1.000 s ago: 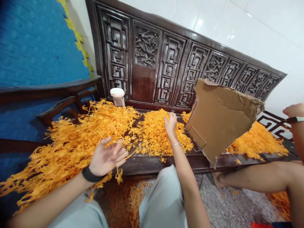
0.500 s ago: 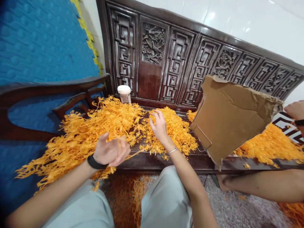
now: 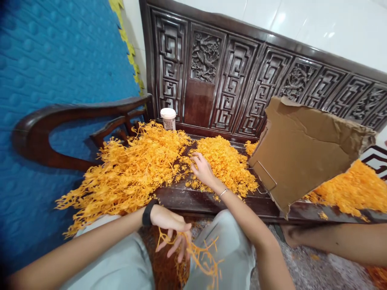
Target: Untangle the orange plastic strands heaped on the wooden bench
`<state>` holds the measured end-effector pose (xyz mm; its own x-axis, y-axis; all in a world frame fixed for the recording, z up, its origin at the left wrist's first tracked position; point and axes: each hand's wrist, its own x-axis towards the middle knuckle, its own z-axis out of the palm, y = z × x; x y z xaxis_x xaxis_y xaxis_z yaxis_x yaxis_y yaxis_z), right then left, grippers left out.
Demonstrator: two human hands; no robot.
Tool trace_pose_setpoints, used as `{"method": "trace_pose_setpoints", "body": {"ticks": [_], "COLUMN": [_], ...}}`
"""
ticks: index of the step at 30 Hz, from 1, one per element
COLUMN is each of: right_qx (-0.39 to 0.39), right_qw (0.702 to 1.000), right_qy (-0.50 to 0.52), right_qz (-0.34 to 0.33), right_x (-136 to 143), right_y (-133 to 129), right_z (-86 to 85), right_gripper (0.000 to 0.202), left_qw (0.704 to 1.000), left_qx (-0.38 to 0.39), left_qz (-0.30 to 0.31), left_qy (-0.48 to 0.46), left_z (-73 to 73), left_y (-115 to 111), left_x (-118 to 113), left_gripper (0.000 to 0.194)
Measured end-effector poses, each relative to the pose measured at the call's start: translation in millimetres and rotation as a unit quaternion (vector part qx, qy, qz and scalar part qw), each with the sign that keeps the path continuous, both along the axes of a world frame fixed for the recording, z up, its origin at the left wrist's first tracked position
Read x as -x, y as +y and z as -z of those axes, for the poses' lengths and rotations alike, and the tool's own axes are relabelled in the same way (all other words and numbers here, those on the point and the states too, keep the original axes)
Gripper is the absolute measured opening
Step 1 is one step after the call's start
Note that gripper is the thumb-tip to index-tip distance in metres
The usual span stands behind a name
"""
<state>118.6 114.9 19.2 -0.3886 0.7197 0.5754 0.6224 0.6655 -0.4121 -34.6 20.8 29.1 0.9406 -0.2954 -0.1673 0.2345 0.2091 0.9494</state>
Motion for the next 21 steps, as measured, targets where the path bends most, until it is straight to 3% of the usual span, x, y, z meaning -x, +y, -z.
{"method": "trace_pose_setpoints", "body": {"ticks": [3,6,10,14,16,18,20,21], "right_qx": [0.001,-0.007,-0.014,-0.007,-0.005,-0.01,-0.019,-0.024], "right_qw": [1.0,1.0,1.0,0.999,0.999,1.0,0.999,0.999], "right_qy": [-0.004,-0.001,0.019,0.03,0.025,0.018,0.014,0.011], "right_qz": [-0.004,-0.004,0.002,0.016,0.02,0.021,0.023,0.025], "right_x": [-2.0,-4.0,-6.6,-8.9,-9.8,-10.4,-11.1,-11.5], "right_y": [-1.0,-2.0,-1.1,-1.1,-2.2,-2.8,-2.0,-1.1], "right_z": [-0.8,-3.5,-6.5,-8.1,-8.5,-8.2,-6.6,-5.4], "right_gripper": [0.02,0.022,0.031,0.033,0.033,0.032,0.031,0.031], "left_qw": [0.997,0.981,0.91,0.84,0.82,0.819,0.843,0.869], "left_qx": [-0.016,0.073,0.24,0.257,0.256,0.253,0.236,0.218], "left_qz": [-0.069,-0.18,-0.314,-0.431,-0.46,-0.46,-0.428,-0.39], "left_qy": [0.0,-0.026,-0.128,-0.209,-0.224,-0.23,-0.224,-0.214], "left_z": [-7.8,-13.2,-21.1,-31.5,-34.6,-35.0,-33.6,-32.7], "left_y": [2.5,5.9,13.4,19.0,20.3,20.9,19.8,18.2], "left_x": [6.9,14.6,28.4,42.6,47.1,49.7,50.4,49.9], "left_gripper": [0.043,0.039,0.061,0.064,0.065,0.066,0.066,0.067]}}
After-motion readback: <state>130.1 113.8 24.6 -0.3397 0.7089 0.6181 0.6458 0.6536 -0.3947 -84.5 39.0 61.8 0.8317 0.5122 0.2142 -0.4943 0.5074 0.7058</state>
